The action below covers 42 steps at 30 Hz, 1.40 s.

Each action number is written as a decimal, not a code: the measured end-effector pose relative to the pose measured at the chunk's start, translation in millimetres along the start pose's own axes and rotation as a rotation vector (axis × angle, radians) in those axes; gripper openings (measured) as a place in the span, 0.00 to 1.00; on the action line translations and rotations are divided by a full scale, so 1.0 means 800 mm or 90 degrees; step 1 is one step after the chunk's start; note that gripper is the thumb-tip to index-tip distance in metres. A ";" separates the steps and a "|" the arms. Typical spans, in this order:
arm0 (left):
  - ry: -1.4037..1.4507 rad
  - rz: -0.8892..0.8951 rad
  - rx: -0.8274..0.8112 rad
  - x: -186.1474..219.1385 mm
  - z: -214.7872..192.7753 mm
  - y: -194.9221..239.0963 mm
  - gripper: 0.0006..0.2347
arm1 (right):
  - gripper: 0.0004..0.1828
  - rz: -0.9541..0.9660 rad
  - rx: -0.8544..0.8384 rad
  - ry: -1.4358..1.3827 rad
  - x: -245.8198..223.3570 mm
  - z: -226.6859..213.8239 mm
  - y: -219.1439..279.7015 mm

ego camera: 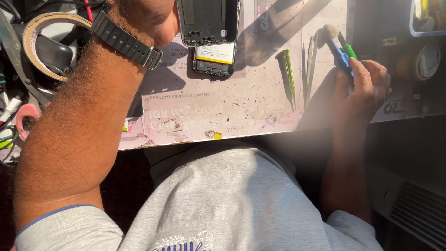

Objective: The person uses a green plastic pry tool to remove adhesive from the edges of a smartphone battery. The person then cleans the phone's interior with a brush and reassembles the device by placing the back cover on and pressing the edges to secure it.

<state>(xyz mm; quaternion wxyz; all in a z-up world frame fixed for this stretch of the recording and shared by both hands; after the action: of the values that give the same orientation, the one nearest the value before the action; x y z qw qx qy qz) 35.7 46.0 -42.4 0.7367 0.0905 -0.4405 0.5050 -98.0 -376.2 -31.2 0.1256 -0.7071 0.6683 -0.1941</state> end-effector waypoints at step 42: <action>0.138 -0.298 0.039 -0.008 0.081 -0.054 0.38 | 0.32 -0.184 0.052 -0.368 -0.196 -0.073 -0.141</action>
<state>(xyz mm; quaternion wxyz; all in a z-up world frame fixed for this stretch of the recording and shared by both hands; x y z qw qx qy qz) 34.8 -16.3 4.5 0.8734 0.1572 -0.3105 0.3407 -27.3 -207.5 53.8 0.3097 -0.8148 0.4894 -0.0277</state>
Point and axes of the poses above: each hand's wrist, its own y-axis away from the middle knuckle, its own z-axis out of the palm, x = y × z, the point moved 4 cm from there along -y, towards the middle knuckle, and after that the axes turned 8 degrees about y, right-handed, at the moved point
